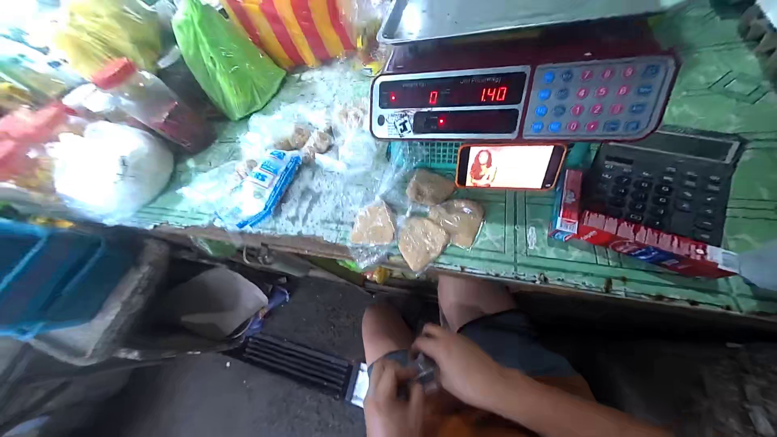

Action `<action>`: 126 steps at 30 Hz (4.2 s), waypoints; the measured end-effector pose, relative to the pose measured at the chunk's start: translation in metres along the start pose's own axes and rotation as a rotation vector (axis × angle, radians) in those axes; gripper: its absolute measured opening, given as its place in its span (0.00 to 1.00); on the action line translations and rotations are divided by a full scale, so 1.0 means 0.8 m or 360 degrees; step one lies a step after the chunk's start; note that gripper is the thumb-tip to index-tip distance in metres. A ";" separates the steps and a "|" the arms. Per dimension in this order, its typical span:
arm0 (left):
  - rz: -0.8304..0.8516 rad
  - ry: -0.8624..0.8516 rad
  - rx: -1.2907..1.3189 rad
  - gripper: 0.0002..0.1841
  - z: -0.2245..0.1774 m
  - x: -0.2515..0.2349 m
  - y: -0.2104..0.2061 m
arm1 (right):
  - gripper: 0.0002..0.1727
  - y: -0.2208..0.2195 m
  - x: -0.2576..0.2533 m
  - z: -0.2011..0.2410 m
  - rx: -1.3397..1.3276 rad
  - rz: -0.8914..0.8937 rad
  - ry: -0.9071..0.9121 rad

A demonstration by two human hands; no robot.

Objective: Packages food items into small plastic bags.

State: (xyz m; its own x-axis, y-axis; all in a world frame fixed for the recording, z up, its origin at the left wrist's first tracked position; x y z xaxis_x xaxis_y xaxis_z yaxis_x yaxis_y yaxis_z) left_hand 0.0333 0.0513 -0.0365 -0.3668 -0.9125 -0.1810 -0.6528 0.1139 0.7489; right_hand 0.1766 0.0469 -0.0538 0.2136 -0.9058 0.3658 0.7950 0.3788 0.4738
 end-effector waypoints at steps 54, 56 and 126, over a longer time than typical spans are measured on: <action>0.0333 -0.0278 -0.0747 0.29 0.035 -0.398 0.076 | 0.09 0.198 -0.039 0.043 0.0020 -0.1544 0.0448; 0.0202 -0.0380 -0.0842 0.30 0.043 -0.389 0.054 | 0.09 0.197 -0.036 0.035 -0.0039 -0.1613 0.0529; 0.0618 -0.0196 -0.0893 0.49 0.048 -0.457 0.034 | 0.07 0.189 -0.036 0.026 -0.0325 -0.1557 0.0701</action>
State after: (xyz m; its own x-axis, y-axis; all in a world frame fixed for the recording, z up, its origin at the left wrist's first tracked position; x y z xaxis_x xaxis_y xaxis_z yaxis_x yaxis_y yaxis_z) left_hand 0.1241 0.4029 0.0250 -0.5988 -0.7918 0.1205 -0.0298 0.1724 0.9846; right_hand 0.2791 0.1341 0.0241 -0.4098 -0.8018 -0.4350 0.8021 -0.5439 0.2468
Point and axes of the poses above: each hand's wrist, its own x-axis away from the middle knuckle, its own y-axis out of the back of the hand, z = x × y, the point moved 6 cm from there along -x, towards the middle knuckle, and after that the axes turned 5 degrees about -x, right-handed, at the moved point
